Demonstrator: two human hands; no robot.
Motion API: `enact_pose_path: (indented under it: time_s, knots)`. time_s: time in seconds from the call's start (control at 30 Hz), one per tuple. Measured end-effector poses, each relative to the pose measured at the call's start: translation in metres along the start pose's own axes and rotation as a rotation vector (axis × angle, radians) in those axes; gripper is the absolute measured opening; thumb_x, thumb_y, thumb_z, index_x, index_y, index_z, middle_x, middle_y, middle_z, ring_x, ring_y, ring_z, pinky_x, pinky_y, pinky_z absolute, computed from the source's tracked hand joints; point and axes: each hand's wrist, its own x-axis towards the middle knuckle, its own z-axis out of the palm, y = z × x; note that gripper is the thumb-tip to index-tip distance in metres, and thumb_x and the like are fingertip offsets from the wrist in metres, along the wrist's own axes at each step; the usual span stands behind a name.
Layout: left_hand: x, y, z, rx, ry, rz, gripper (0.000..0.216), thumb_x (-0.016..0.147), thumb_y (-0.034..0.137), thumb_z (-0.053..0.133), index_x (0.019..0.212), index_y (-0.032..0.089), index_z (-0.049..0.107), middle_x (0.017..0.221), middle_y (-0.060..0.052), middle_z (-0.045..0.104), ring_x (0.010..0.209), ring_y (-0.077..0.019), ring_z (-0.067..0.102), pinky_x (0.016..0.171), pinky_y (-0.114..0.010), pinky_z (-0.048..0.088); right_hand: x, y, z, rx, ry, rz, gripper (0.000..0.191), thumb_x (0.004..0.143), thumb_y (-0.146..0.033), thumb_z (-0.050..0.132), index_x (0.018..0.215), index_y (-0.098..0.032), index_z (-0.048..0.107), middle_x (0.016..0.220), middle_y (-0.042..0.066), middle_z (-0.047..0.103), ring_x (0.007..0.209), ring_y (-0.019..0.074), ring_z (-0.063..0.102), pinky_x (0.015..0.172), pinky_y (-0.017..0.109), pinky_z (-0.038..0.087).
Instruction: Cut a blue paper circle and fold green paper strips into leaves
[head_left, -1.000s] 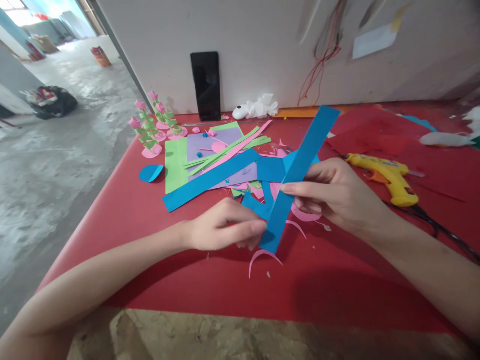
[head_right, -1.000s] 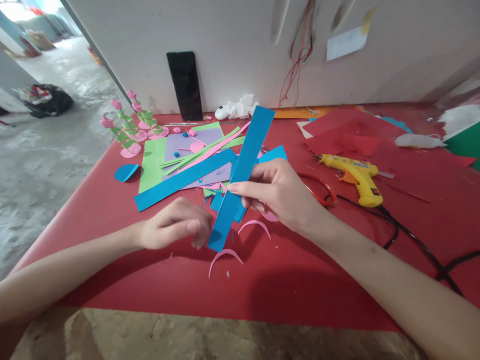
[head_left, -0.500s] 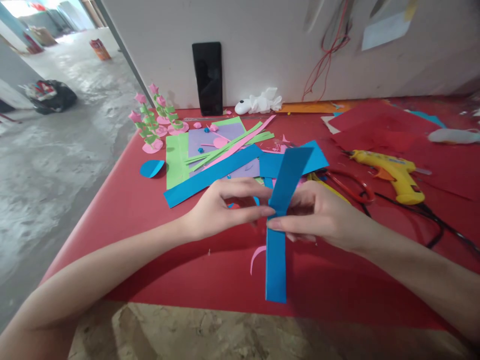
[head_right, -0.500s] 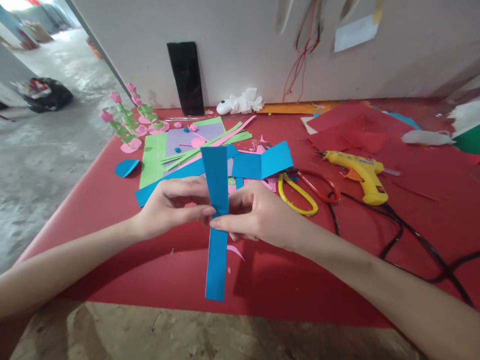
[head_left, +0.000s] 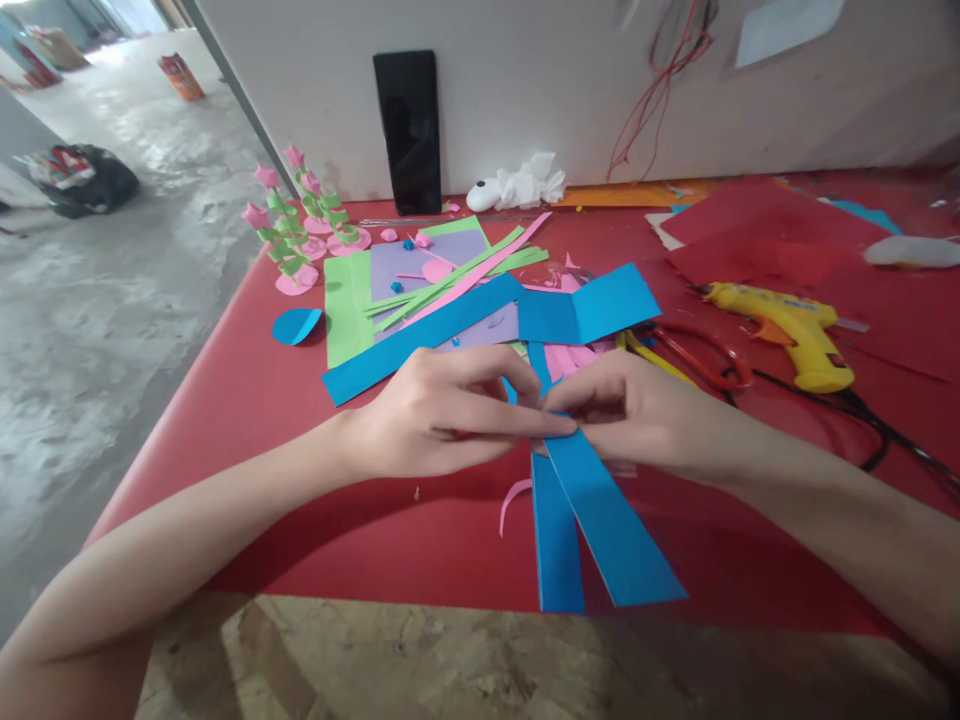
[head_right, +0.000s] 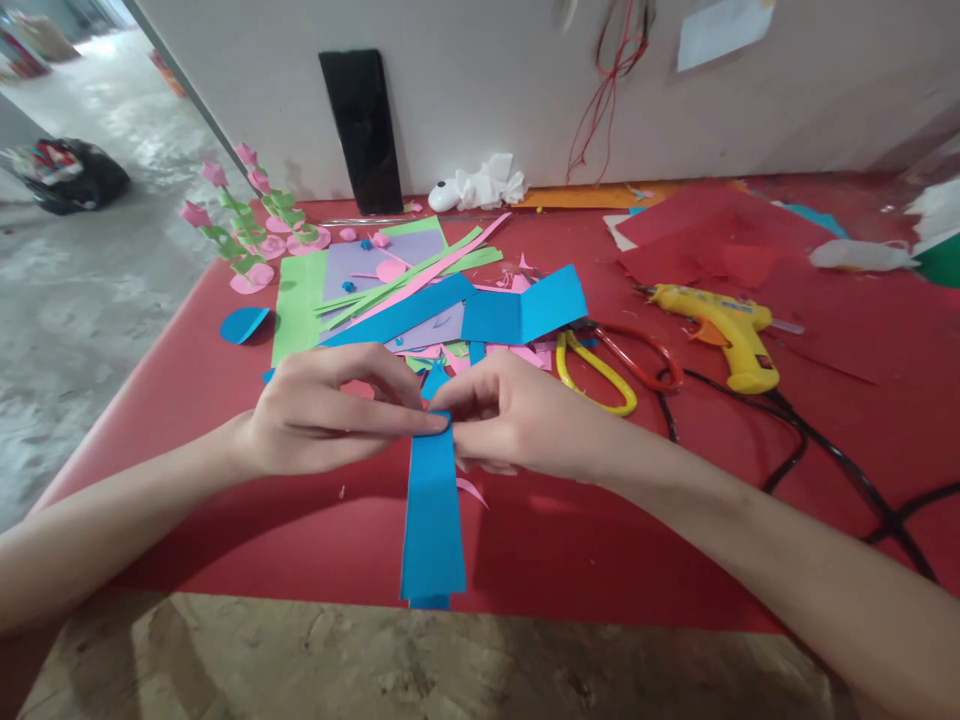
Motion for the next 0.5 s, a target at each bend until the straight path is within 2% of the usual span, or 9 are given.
enact_pose_path:
  time_s: [0.2, 0.33, 0.5]
  knots:
    - [0.0006, -0.0021, -0.0037, -0.023, -0.041, 0.025, 0.024, 0.082, 0.001, 0.052, 0.093, 0.010, 0.072, 0.088, -0.012, 0.066, 0.075, -0.0113, 0.063, 0.062, -0.023, 0.055, -0.0017, -0.0024, -0.0008, -0.144, 0.012, 0.001, 0.009, 0.068, -0.018, 0.052, 0.061, -0.018, 0.056, 0.047, -0.006, 0.039, 0.042, 0.0034, 0.032, 0.040, 0.019, 0.024]
    - [-0.0009, -0.0056, -0.0035, -0.048, -0.049, -0.006, 0.024, 0.082, 0.002, 0.052, 0.091, 0.014, 0.071, 0.088, -0.009, 0.065, 0.074, -0.0097, 0.062, 0.062, -0.022, 0.054, -0.0035, -0.0043, -0.0039, -0.179, -0.054, 0.027, 0.011, 0.071, -0.014, 0.048, 0.065, -0.018, 0.056, 0.040, -0.007, 0.042, 0.037, 0.0040, 0.038, 0.037, 0.017, 0.026]
    - [-0.0021, -0.0078, -0.0045, -0.070, -0.045, -0.011, 0.030, 0.079, -0.001, 0.047, 0.089, 0.015, 0.071, 0.089, -0.008, 0.064, 0.077, -0.0099, 0.062, 0.064, -0.022, 0.055, -0.0047, -0.0039, -0.0100, -0.131, -0.178, -0.019, 0.008, 0.079, -0.015, 0.050, 0.078, -0.017, 0.057, 0.051, -0.008, 0.049, 0.040, 0.0022, 0.045, 0.041, 0.015, 0.035]
